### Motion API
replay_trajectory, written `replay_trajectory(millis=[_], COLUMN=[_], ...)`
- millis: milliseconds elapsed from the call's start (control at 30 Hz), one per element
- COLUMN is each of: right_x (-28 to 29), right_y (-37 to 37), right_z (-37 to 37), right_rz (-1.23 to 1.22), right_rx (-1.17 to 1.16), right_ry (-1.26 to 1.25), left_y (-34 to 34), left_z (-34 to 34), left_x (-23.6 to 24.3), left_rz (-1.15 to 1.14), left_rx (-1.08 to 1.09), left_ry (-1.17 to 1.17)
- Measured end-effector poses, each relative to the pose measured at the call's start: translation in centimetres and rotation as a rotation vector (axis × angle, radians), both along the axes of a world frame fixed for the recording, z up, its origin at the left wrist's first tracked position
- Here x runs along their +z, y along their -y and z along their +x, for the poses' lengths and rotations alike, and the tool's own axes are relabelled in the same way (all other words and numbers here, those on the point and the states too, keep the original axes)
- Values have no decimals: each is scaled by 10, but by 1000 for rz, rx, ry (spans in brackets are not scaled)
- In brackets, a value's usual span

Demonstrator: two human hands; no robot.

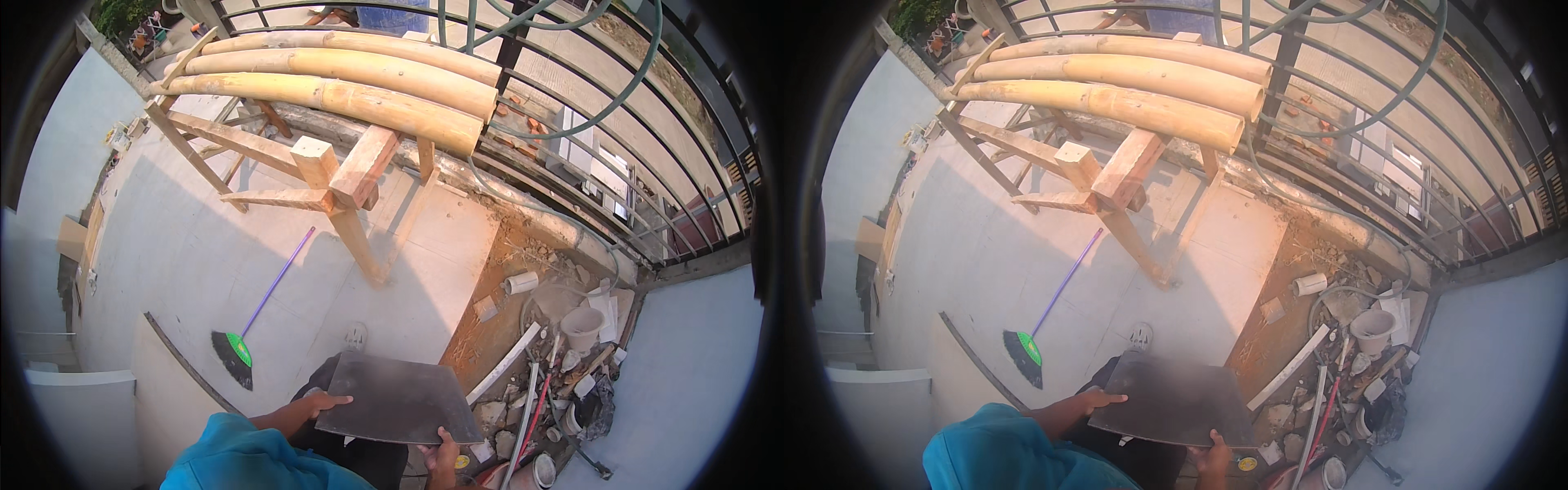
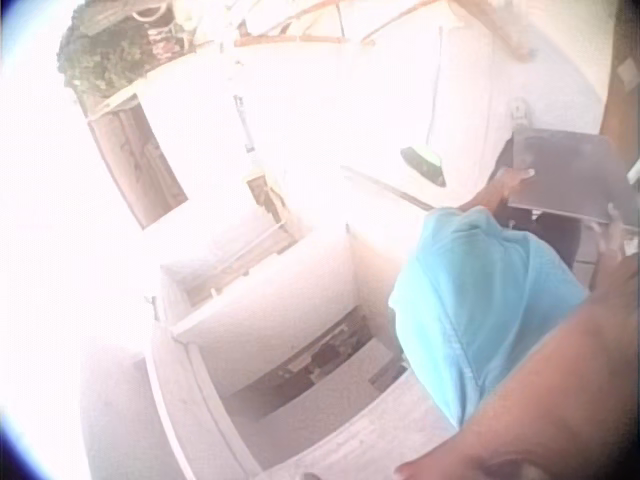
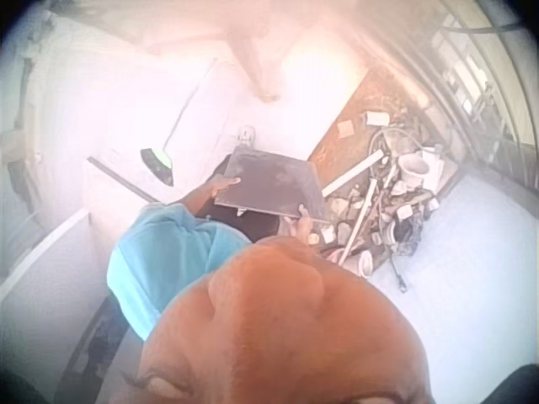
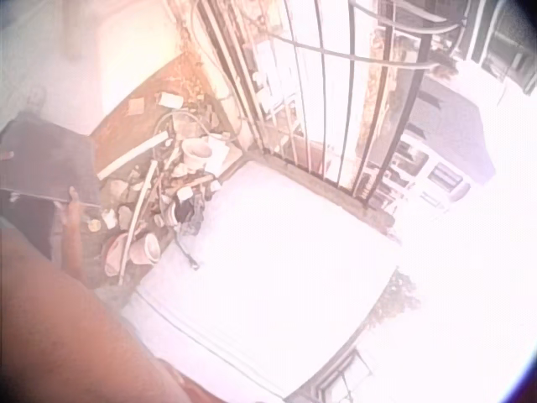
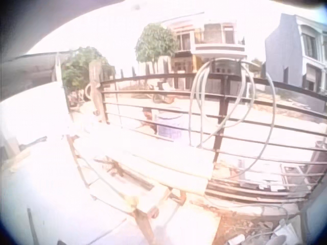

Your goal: The person uses an angle grinder to cut a curved shape into a dark grey tile. They then use a white curved template to check the fit of the cut edge. Finally, the person carries the cut tile to a staircase and places it on a step to verify the fit.

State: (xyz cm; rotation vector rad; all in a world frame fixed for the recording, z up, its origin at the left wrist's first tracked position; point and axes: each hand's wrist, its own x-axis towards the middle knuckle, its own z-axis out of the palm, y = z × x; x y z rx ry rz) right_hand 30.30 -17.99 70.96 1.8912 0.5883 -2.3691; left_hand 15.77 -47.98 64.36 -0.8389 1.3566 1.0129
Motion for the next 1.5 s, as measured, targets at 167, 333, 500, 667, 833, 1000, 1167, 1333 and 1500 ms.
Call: replay_trajectory(millis=[167,333,500,667,833,1000,1167,1333,1500], right_x=[17,62,54,149,127,96,105,115,107], right_y=[4,37,78,227,346,454,582,700,820], right_z=[7,-49,-103,-152,-188,-235,-236,-223,-217], right_rz=[-41,-17,-36,-90,-268,-544,-462,-325,-253], right_rx=[182,401,577,895,1110,1283,1483,1623,1784], right_ry=[-91,-73,-98,-182,-292,-313,-307,-294,-206], left_y=[50,85,138,198,255,329,404,479,563], left_z=[45,63,74,77,86,110,140,165,223], left_x=[26,99,110,156,209,210,182,150,159], left_rz=[210,331,518,496,321,155,195,242,-153], left_rx=[505,842,1183,1416,1628,1830,2108,2212,1813], left_ry=[125,-29,-165,-350,-625,-754,-753,-812,-533])
